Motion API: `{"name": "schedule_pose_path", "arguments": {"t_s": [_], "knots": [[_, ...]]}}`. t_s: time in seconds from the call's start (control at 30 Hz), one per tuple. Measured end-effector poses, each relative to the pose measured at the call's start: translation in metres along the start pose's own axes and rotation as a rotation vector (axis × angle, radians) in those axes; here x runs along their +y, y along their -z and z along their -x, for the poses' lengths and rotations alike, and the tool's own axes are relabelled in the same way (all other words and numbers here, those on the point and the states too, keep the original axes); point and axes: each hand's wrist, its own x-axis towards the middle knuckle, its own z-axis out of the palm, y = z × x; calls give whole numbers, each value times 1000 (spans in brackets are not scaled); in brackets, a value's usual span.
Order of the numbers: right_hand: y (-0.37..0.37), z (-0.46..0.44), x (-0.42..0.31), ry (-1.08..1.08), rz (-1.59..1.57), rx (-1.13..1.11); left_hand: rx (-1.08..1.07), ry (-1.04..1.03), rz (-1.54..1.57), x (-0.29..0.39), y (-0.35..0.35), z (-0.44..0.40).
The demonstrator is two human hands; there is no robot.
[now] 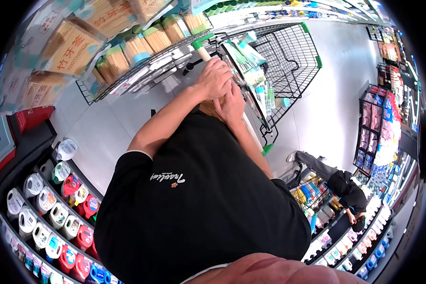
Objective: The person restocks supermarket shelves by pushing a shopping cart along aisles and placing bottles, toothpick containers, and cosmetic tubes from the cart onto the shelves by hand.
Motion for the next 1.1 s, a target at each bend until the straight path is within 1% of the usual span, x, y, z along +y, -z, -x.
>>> {"name": "schedule_pose_path", "arguments": {"t_s": [0.13, 0.27, 0.37, 0.47, 0.57, 0.67, 0.7, 0.8, 0.83, 0.87, 0.93, 1.0, 1.03, 1.1], "knots": [[1, -1, -3, -16, 3, -18, 11, 10, 2, 2, 0, 1], [1, -2, -3, -39, -6, -18, -27, 31, 21, 0, -2, 1], [5, -4, -8, -101, -64, -12, 1, 19, 44, -2, -2, 2], [4, -4, -6, -104, -123, 10, -32, 22, 55, -3, -1, 3], [1, -2, 6, -59, -161, 69, -36, 22, 45, -4, -2, 3], [6, -5, 13, -269, -540, 161, -82, 12, -35, 0, 0, 1], [9, -8, 13, -339, -622, 226, -66, -18, -62, 1, -1, 0], [-1, -9, 40, -445, -727, 330, -83, -28, -77, 3, 4, 0], [5, -17, 43, -524, -702, 346, -153, -5, -90, 5, 9, -1], [11, -28, 50, -559, -663, 341, -164, -10, -86, 5, 12, -2], [1, -40, 103, -514, -386, 268, -194, -24, -79, 5, 14, -2], [-17, -51, 165, -536, -225, 174, -234, -22, -98, 3, 15, -2], [-25, -55, 193, -492, -124, 115, -239, -20, -98, 2, 14, -2], [-38, -59, 231, -523, -37, -85, -251, -15, -96, 2, 14, -2]]}}
